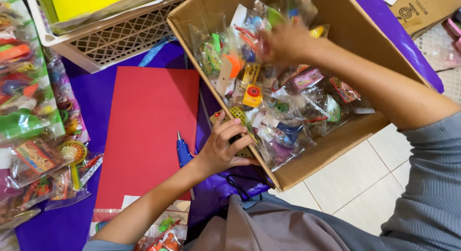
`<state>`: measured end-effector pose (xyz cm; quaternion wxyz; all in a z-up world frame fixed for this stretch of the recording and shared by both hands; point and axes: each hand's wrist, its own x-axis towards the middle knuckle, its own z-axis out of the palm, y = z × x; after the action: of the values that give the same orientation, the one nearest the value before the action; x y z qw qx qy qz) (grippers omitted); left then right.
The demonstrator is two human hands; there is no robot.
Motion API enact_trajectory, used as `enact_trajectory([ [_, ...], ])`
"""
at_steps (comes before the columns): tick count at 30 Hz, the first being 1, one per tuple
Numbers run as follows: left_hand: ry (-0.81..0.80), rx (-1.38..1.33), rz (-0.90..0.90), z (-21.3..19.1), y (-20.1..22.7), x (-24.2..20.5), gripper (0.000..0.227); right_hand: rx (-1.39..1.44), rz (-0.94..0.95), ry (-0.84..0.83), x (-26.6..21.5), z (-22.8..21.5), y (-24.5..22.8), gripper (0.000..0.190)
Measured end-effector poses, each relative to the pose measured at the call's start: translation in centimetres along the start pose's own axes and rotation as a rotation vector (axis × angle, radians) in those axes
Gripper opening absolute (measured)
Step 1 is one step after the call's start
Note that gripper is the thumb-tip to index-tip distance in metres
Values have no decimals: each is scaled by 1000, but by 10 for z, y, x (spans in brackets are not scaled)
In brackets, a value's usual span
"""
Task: The person applies hot glue to small toy packages and adheres them onto a white card. The person then picks up more toy packages from a cardboard box and applies hot glue to those as well, attaching them to another card.
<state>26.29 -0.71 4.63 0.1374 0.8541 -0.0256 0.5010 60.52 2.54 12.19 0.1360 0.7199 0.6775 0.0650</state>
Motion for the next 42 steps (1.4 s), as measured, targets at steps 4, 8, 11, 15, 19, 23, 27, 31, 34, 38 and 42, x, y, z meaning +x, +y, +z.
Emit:
enact_trajectory([
  [4, 32, -3, 6, 2, -2, 4, 65, 300, 11, -218, -50, -23, -48, 71],
  [8, 19, 9, 16, 3, -1, -1, 65, 320, -77, -431, -108, -75, -97, 70],
  [11, 19, 8, 11, 2, -3, -2, 65, 191, -219, -521, -129, -98, -108, 65],
  [15, 12, 22, 9, 1, -2, -3, 65, 216, -294, -625, -143, -110, -88, 40],
  [19, 2, 21, 15, -4, -4, -1, 68, 209, -113, -481, -111, -143, -50, 34],
  [23, -182, -12, 35, -18, -4, 9, 62, 129, 207, -445, -94, -150, -28, 28],
  [27, 22, 30, 13, 1, -2, -2, 68, 249, 12, -620, -93, -118, -24, 34],
  [31, 10, 40, 5, 2, -2, -4, 68, 306, 15, -497, -90, -96, -22, 38],
  [34, -7, 39, 1, 2, -2, -7, 65, 178, 100, -367, -91, -72, -18, 36],
  [38, -16, 28, -2, 3, -2, -9, 64, 338, -49, -390, -95, -101, -44, 35],
  [42, -40, 29, -3, -1, -2, -6, 64, 301, -298, -401, -91, -4, -31, 40],
])
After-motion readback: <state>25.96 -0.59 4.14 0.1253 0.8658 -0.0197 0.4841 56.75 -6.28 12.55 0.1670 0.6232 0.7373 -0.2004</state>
